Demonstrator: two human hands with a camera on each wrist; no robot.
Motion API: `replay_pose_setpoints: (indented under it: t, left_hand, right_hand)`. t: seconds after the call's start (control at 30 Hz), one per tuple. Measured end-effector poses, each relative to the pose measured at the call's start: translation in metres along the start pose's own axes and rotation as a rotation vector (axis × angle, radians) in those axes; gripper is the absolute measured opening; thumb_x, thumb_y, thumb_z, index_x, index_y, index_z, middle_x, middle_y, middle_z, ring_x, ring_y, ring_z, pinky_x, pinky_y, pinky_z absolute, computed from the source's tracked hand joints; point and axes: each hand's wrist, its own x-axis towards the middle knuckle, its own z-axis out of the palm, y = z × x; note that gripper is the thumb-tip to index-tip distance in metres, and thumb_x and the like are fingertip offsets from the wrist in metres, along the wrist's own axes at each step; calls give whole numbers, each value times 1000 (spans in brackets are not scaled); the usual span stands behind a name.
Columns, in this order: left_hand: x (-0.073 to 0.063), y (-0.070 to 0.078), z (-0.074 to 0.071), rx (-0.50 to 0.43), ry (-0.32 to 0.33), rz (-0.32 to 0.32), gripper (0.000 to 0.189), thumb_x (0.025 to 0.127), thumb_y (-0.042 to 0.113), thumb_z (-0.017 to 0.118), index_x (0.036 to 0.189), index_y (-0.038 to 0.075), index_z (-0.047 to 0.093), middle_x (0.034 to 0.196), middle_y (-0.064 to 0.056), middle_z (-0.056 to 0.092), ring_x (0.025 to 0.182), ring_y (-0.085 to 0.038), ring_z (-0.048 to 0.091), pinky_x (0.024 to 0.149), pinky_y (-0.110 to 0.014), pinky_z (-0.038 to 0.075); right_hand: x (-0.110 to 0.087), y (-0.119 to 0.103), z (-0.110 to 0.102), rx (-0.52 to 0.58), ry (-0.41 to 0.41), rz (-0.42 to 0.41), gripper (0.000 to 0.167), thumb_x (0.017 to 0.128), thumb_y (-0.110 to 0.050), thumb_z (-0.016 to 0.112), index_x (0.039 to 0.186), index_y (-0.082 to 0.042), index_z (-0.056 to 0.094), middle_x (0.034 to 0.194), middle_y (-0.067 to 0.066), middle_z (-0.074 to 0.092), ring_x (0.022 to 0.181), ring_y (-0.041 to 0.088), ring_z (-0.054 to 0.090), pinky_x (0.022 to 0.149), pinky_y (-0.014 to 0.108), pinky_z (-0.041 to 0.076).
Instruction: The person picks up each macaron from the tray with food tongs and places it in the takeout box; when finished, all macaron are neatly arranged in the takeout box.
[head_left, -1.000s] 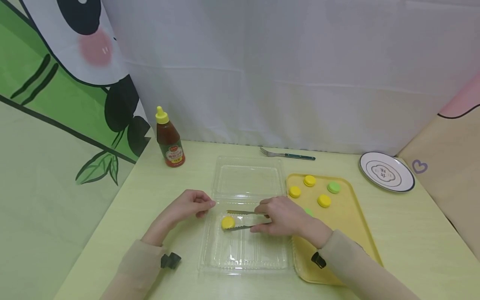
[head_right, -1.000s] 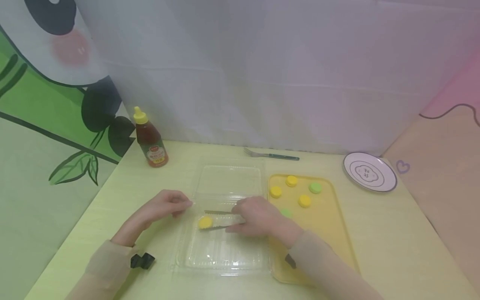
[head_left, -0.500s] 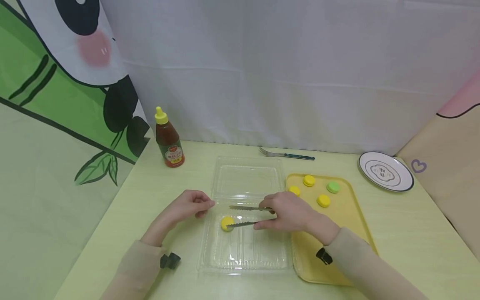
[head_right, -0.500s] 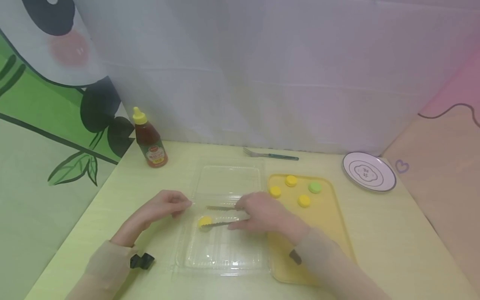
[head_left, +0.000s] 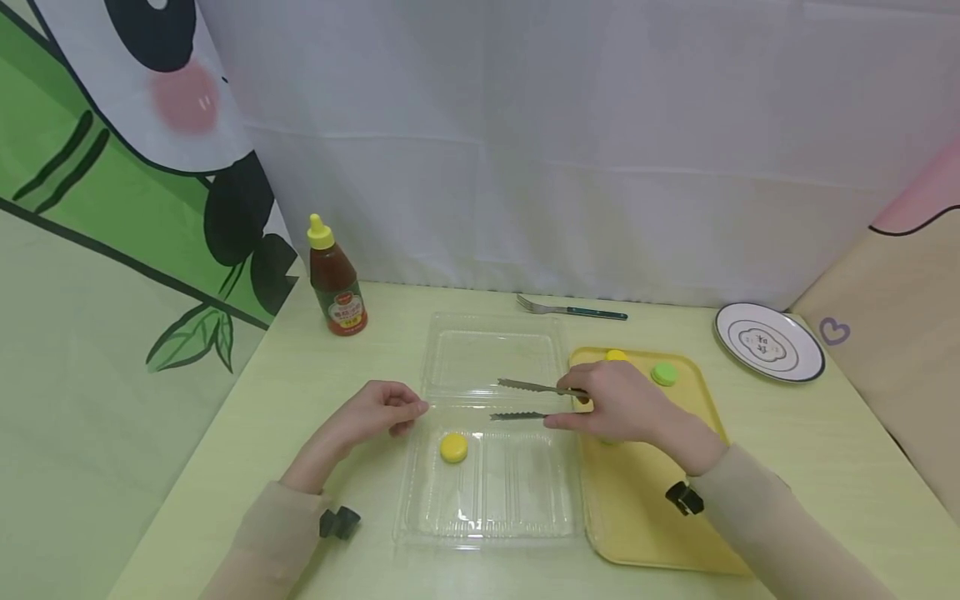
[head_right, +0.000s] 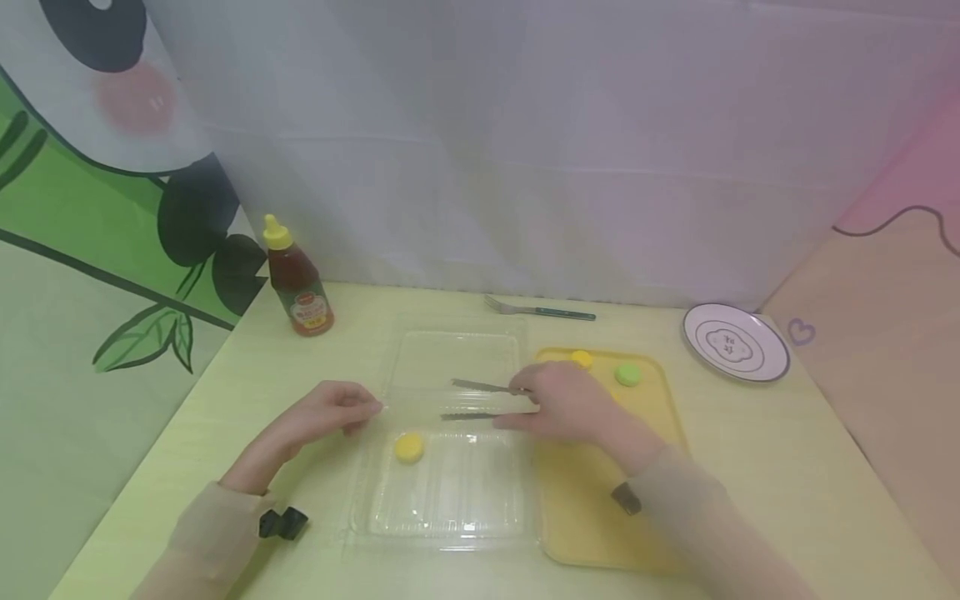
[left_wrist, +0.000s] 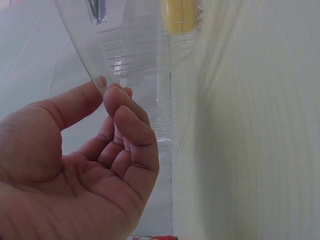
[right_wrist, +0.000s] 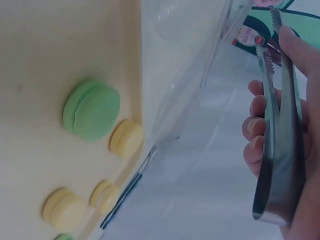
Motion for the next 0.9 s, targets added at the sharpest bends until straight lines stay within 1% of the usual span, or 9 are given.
replay_pose_setpoints:
  t: [0.1, 0.17, 0.23, 0.37, 0.47, 0.63, 0.73, 0.87, 0.9]
  left_hand:
    - [0, 0, 0, -3, -2, 1, 28, 97, 27, 68, 104, 0, 67, 72, -5, 59, 70, -18, 54, 69, -34, 46]
    - [0, -1, 0, -3, -2, 2, 28, 97, 27, 68, 104, 0, 67, 72, -5, 59, 70, -18, 54, 69, -33, 46]
    - [0, -1, 0, -2, -3, 4, 28, 97, 27, 67, 103, 0, 67, 72, -5, 59, 70, -18, 54, 69, -33, 46]
    - [0, -1, -1, -6, -6, 8, 28, 97, 27, 67, 103, 0, 67, 71, -5, 59, 70, -18, 54, 69, -33, 46]
    - [0, -1, 0, -9, -8, 9, 28, 97, 27, 67, 102, 0, 67, 71, -5, 59, 70, -18, 54, 68, -33, 46]
    - [0, -1, 0, -8, -6, 7, 28, 97, 27, 67, 102, 0, 67, 71, -5, 59, 70, -18, 54, 68, -33, 46]
    - [1, -2, 0, -5, -6, 4, 28, 97, 28, 67, 103, 0, 67, 71, -5, 59, 70, -18, 54, 68, -33, 46]
    - [1, -2, 0, -5, -6, 6, 29, 97, 28, 67, 102, 0, 67, 71, -4, 59, 70, -18, 54, 68, -33, 46]
    - [1, -2, 0, -5, -7, 8, 28, 97, 28, 67, 102, 0, 67, 71, -4, 59, 70, -18, 54, 68, -33, 46]
  right_hand:
    - [-3, 9, -5, -23, 30, -7, 39, 83, -50, 77, 91, -13, 73, 73, -14, 54, 56, -1, 43, 57, 23, 43]
    - [-5, 14, -9, -37, 44, -12, 36, 83, -50, 78, 83, -16, 68, 68, -15, 49, 55, -1, 39, 55, 23, 40]
    - [-8, 18, -14, -45, 58, -10, 35, 82, -49, 79, 81, -17, 66, 68, -16, 48, 54, -1, 39, 54, 23, 39]
    - [-13, 23, -22, -61, 70, 4, 32, 81, -46, 80, 85, -16, 68, 72, -15, 55, 56, -1, 42, 56, 24, 41]
    - [-16, 28, -27, -80, 64, 23, 32, 83, -46, 79, 87, -16, 69, 75, -14, 57, 57, 0, 43, 56, 25, 41]
    - [-22, 37, -34, -101, 53, 87, 37, 83, -49, 78, 93, -13, 73, 80, -12, 63, 59, 1, 47, 61, 27, 45]
    - [-26, 43, -38, -105, 48, 123, 41, 84, -50, 77, 97, -11, 75, 84, -10, 67, 61, 1, 48, 61, 28, 45]
    - [-32, 52, -41, -116, 56, 144, 40, 84, -48, 77, 99, -11, 75, 81, -9, 66, 62, 4, 48, 60, 29, 44]
    - [-33, 54, -42, -117, 57, 150, 39, 84, -48, 77, 99, -12, 75, 78, -10, 64, 61, 4, 48, 59, 29, 43]
